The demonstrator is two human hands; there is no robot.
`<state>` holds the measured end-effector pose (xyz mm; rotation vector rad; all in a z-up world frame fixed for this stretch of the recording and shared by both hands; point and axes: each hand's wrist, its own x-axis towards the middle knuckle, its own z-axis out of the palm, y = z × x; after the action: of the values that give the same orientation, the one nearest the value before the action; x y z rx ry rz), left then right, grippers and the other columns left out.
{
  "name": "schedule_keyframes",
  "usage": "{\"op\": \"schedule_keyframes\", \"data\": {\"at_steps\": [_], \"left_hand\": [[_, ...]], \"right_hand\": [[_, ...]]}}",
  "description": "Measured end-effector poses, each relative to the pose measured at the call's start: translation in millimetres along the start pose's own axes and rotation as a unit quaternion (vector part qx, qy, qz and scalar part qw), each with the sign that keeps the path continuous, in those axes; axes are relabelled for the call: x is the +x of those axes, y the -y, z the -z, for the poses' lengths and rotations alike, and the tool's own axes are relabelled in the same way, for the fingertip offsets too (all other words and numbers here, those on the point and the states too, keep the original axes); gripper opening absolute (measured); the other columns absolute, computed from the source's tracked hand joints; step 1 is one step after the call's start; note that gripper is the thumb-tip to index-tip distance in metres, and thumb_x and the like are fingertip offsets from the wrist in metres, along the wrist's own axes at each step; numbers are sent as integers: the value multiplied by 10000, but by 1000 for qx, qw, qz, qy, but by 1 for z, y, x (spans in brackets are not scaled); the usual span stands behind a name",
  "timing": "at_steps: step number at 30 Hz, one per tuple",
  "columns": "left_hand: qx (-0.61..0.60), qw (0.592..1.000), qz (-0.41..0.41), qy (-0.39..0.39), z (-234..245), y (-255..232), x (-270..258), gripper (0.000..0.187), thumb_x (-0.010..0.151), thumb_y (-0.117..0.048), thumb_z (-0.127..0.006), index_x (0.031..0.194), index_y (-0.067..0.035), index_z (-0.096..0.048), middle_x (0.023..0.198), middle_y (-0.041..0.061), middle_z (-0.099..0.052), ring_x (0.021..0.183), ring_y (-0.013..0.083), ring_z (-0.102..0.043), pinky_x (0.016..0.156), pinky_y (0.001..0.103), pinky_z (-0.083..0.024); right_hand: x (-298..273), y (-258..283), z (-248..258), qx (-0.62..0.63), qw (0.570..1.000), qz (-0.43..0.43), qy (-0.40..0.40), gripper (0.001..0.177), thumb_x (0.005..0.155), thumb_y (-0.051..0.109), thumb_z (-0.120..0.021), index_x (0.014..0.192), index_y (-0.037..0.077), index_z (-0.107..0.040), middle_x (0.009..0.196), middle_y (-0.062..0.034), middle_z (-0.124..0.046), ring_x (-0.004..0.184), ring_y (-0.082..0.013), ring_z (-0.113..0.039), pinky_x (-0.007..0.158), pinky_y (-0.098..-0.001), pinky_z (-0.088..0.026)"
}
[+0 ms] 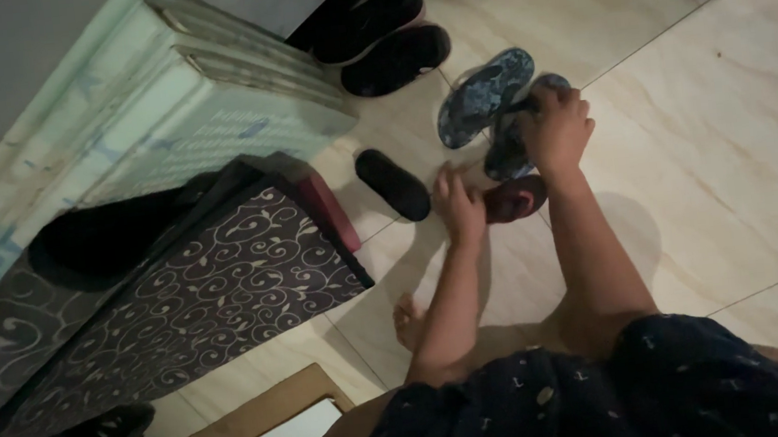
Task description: Organize various makeup bottles, a wallet, and a digital scale on a table.
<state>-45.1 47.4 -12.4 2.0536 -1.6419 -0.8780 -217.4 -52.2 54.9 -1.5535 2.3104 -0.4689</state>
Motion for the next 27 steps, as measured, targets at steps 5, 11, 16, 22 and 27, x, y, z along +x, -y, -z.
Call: {"op": "schedule_keyframes", "data": {"at_steps": [5,11,16,22,27], "left_hand": [[-68,997,29,-22,1,30,18,407,969,-58,-610,1375,-30,-598,1455,196,-515,1353,421,-470,1111,515,-420],[-80,991,-41,-104,32,0,55,345,969,-51,-556,1308,-36,-618,1365,189,-592,1298,412,-546,1112,494,-446],[-73,996,-24,-49,69,-53,98,309,1015,-55,-531,1308,-33,-625,1396,211,-565,1308,432,-491,1060,513,-421],[62,982,-163,-69,43,-84,183,341,1051,-159,-569,1375,-65,-620,1475,125,-505,1370,372,-482,1143,506,-433],[287,933,-189,110,-1,-93,254,348,1032,-221,-565,1355,-103,-618,1729,-25,-246,1499,186,-383,1223,551,-310]], "right_hand": [[-14,6,-25,-7,987,25,162,588,929,390,-735,1456,210,-548,1199,-175,-679,1095,-387,-624,902,-575,-453],[-32,25,-59,-5,983,45,180,570,910,406,-710,1426,214,-564,1149,-195,-709,1071,-393,-639,953,-565,-428],[-32,-10,-99,43,992,34,111,446,839,387,-724,1215,162,-645,1203,-187,-708,1132,-395,-628,946,-571,-402],[-18,-10,-69,127,975,-43,175,379,818,380,-713,1087,114,-688,1093,-158,-712,1114,-375,-627,996,-567,-390],[-15,-22,-63,120,986,-62,101,248,931,347,-708,939,101,-674,934,-135,-707,946,-374,-659,930,-561,-408]]}}
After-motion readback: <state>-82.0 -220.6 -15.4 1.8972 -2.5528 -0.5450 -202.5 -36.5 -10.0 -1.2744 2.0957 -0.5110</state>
